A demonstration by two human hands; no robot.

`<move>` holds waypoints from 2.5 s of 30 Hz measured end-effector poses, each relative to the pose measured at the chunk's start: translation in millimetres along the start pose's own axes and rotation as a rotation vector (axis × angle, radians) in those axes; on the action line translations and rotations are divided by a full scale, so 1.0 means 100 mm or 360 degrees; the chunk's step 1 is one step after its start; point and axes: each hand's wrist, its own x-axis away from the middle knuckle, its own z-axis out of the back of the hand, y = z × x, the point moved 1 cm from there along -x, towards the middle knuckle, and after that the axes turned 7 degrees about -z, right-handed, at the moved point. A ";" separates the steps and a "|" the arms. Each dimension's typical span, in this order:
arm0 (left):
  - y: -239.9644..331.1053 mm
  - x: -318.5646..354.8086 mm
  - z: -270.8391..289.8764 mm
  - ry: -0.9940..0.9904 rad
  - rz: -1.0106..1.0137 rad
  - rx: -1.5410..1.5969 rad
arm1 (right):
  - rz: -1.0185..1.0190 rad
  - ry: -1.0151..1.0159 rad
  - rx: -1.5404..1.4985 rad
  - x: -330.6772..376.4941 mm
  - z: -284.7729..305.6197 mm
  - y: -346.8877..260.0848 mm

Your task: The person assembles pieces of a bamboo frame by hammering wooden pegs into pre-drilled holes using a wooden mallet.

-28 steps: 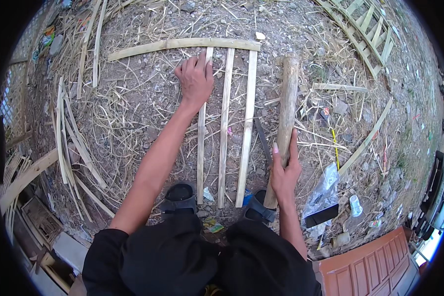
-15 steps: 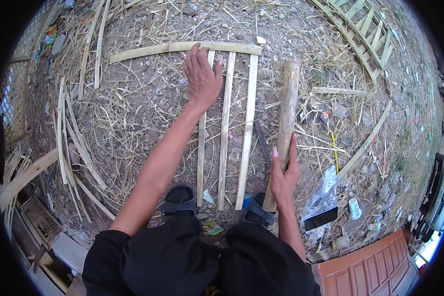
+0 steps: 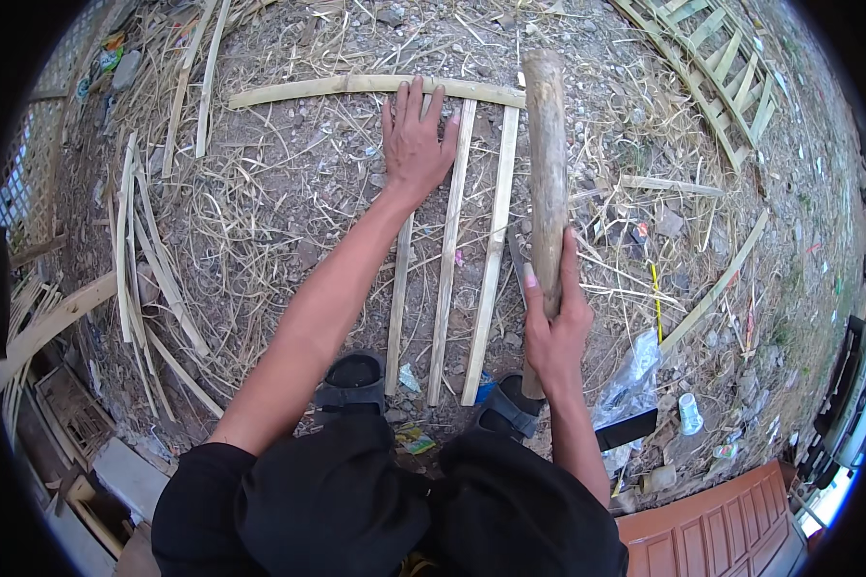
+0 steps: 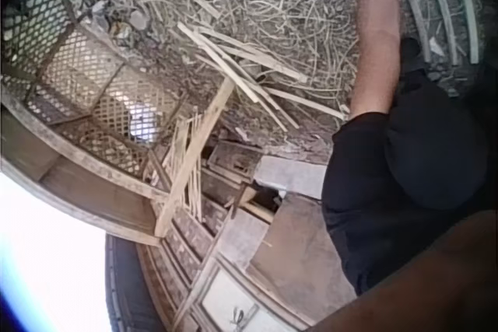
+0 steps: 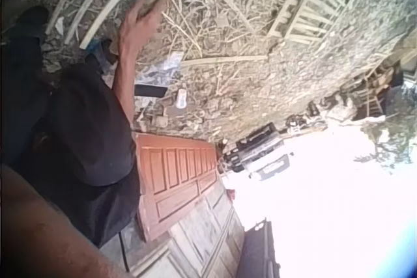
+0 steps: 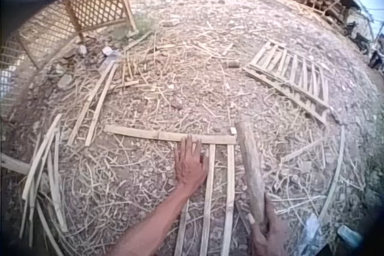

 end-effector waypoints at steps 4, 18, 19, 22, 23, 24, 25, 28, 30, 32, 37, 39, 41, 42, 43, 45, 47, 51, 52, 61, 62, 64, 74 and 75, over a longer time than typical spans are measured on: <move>0.02 0.01 -0.04 -0.0074 -0.0006 -0.0053 | 0.0427 0.0009 0.0205 -0.16 -0.12 -0.24; 0.03 0.02 -0.03 -0.0223 0.0021 -0.0085 | 0.0818 0.0010 0.0170 -0.30 -0.40 -0.08; 0.03 0.02 -0.03 -0.0287 0.0027 -0.0149 | 0.0704 -0.0087 0.0237 -0.30 -0.42 -0.05; 0.04 0.03 -0.02 -0.0369 0.0073 -0.0180 | 0.0603 -0.0174 0.0273 -0.28 -0.48 0.10; 0.05 0.03 -0.02 -0.0389 0.0112 -0.0145 | 0.0615 -0.0164 0.0243 -0.27 -0.49 0.13; 0.05 0.01 -0.03 -0.0387 0.0110 -0.0143 | 0.0616 -0.0161 0.0245 -0.27 -0.49 0.14; 0.04 0.00 -0.05 -0.0356 0.0096 -0.0172 | 0.0588 -0.0144 0.0210 -0.25 -0.48 0.09; 0.02 0.02 -0.04 -0.0287 0.0061 -0.0175 | 0.0593 -0.0117 0.0189 -0.25 -0.45 0.02; 0.03 -0.01 -0.02 -0.0336 0.0075 -0.0173 | 0.0616 -0.0095 0.0212 -0.26 -0.45 0.03; 0.13 -0.08 0.10 -0.0568 0.0106 -0.0254 | 0.0562 -0.0146 0.0292 -0.29 -0.45 0.05; 0.07 -0.04 0.01 -0.0491 0.0146 -0.0211 | 0.0535 -0.0137 0.0294 -0.30 -0.48 0.03; 0.11 -0.05 0.02 -0.0645 0.0131 -0.0305 | 0.0539 -0.0109 0.0298 -0.32 -0.44 0.02; 0.04 0.00 -0.07 -0.0468 0.0118 -0.0243 | 0.0368 -0.0234 0.0328 -0.35 -0.43 -0.03; -0.02 0.00 -0.12 -0.0286 0.0105 -0.0184 | 0.0374 -0.0235 0.0322 -0.33 -0.45 -0.03; 0.02 -0.04 -0.12 -0.0239 0.0099 -0.0116 | 0.0526 -0.0093 0.0226 -0.29 -0.43 0.01; 0.07 -0.04 -0.08 -0.0388 0.0105 -0.0183 | 0.0738 0.0056 0.0184 -0.29 -0.44 0.10; 0.03 -0.01 -0.05 -0.0410 0.0086 -0.0247 | 0.0530 -0.0102 0.0300 -0.36 -0.40 -0.04; -0.02 -0.01 -0.15 -0.0215 0.0092 -0.0140 | 0.0689 0.0027 0.0215 -0.31 -0.37 -0.16; 0.02 -0.03 -0.15 -0.0212 0.0089 -0.0130 | 0.0869 0.0175 0.0123 -0.31 -0.35 -0.15; 0.05 -0.04 -0.04 -0.0394 0.0161 -0.0156 | 0.0798 0.0134 0.0112 -0.29 -0.36 -0.17; 0.08 -0.05 -0.02 -0.0435 0.0170 -0.0140 | 0.0793 0.0136 0.0117 -0.30 -0.37 -0.14; 0.15 -0.10 0.06 -0.0621 0.0164 -0.0250 | 0.0620 -0.0055 0.0348 -0.35 -0.40 -0.08; 0.03 -0.03 0.02 -0.0290 0.0182 0.0020 | 0.0170 -0.0067 0.0013 -0.07 -0.10 -0.10; -0.02 -0.03 0.06 -0.0272 0.0221 0.0115 | 0.0114 -0.0020 -0.0061 -0.04 -0.06 -0.03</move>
